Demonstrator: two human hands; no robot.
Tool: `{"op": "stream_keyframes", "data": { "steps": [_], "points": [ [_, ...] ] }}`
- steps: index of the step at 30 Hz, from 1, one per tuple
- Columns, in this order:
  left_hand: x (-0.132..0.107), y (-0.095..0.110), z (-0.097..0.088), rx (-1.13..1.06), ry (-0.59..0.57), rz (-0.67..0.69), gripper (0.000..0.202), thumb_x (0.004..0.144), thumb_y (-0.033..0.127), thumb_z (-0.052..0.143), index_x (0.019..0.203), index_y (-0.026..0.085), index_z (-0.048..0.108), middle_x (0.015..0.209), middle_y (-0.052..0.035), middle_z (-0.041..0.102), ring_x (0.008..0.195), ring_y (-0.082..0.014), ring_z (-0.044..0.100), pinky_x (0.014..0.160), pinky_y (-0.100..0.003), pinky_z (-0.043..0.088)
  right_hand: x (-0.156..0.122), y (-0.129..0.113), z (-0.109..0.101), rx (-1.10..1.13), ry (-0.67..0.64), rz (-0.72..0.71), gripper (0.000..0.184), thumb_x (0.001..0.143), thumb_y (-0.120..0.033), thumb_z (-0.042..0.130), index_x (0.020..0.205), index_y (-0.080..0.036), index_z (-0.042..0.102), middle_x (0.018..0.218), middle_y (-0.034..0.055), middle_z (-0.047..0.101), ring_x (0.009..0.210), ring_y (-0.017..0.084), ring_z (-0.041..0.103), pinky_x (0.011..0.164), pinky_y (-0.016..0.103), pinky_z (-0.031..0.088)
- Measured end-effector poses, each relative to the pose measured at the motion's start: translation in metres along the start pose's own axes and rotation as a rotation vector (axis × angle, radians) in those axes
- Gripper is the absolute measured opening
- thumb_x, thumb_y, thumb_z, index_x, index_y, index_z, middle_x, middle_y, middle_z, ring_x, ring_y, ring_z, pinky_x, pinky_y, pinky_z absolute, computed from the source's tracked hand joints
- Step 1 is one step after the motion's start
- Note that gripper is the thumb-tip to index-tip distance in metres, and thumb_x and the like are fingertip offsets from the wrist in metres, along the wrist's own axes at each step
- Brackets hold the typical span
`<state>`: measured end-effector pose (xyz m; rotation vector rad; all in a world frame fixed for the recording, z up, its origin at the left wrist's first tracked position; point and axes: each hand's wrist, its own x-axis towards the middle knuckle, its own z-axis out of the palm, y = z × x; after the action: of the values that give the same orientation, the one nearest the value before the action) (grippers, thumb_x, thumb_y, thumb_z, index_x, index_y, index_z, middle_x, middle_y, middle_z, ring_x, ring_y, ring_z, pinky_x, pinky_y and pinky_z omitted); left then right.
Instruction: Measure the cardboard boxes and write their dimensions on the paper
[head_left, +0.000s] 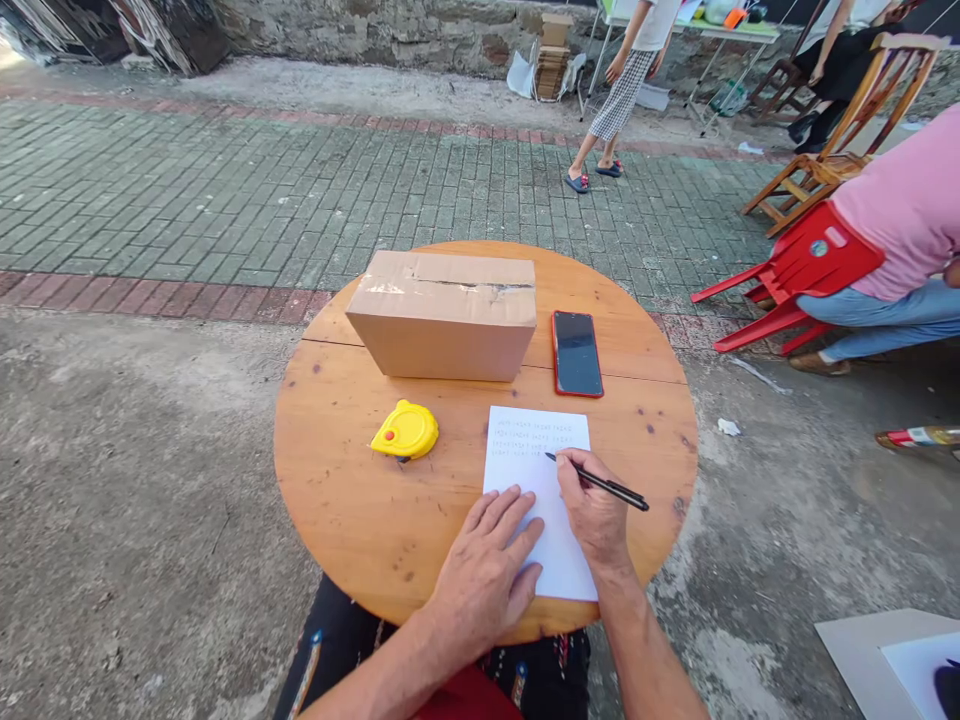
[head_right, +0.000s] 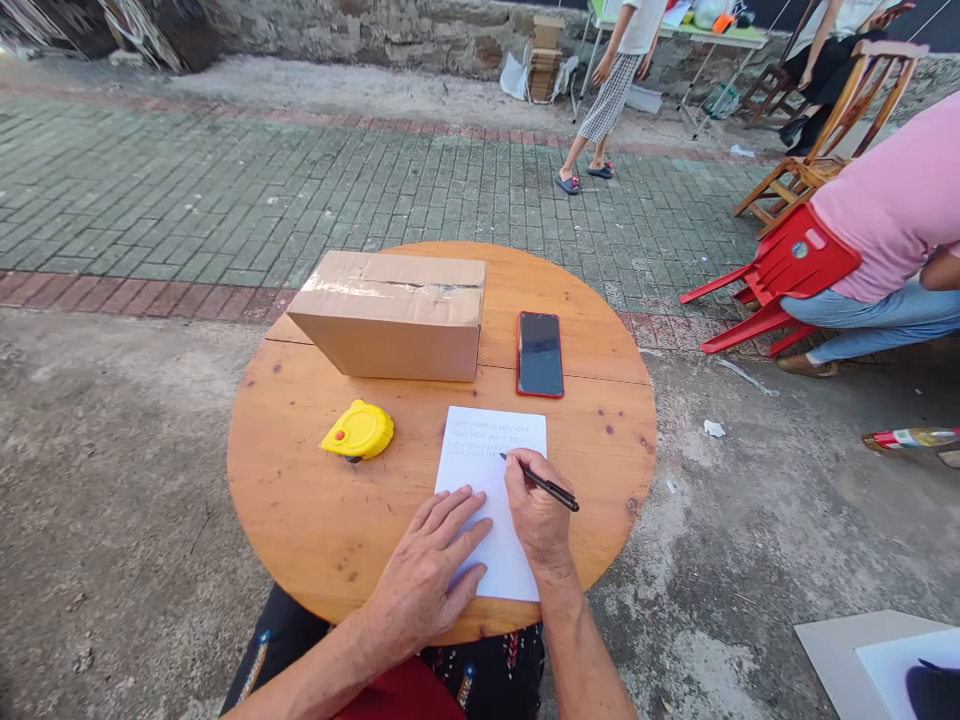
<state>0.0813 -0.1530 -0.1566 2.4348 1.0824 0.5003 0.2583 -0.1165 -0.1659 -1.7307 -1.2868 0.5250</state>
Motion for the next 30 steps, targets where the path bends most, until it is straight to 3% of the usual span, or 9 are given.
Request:
{"op": "stream_keyframes", "data": {
  "steps": [30],
  "points": [
    [-0.0002, -0.0003, 0.0013, -0.002, 0.004, -0.008, 0.038, 0.087, 0.024, 0.059, 0.124, 0.021, 0.06, 0.144, -0.007, 0.053, 0.137, -0.0275, 0.043, 0.114, -0.049, 0.037, -0.0006, -0.0032, -0.0022, -0.001, 0.002, 0.0, 0.021, 0.09, -0.036, 0.054, 0.083, -0.02, 0.066, 0.058, -0.0026, 0.059, 0.047, 0.012, 0.051, 0.048, 0.024, 0.044]
  ]
}}
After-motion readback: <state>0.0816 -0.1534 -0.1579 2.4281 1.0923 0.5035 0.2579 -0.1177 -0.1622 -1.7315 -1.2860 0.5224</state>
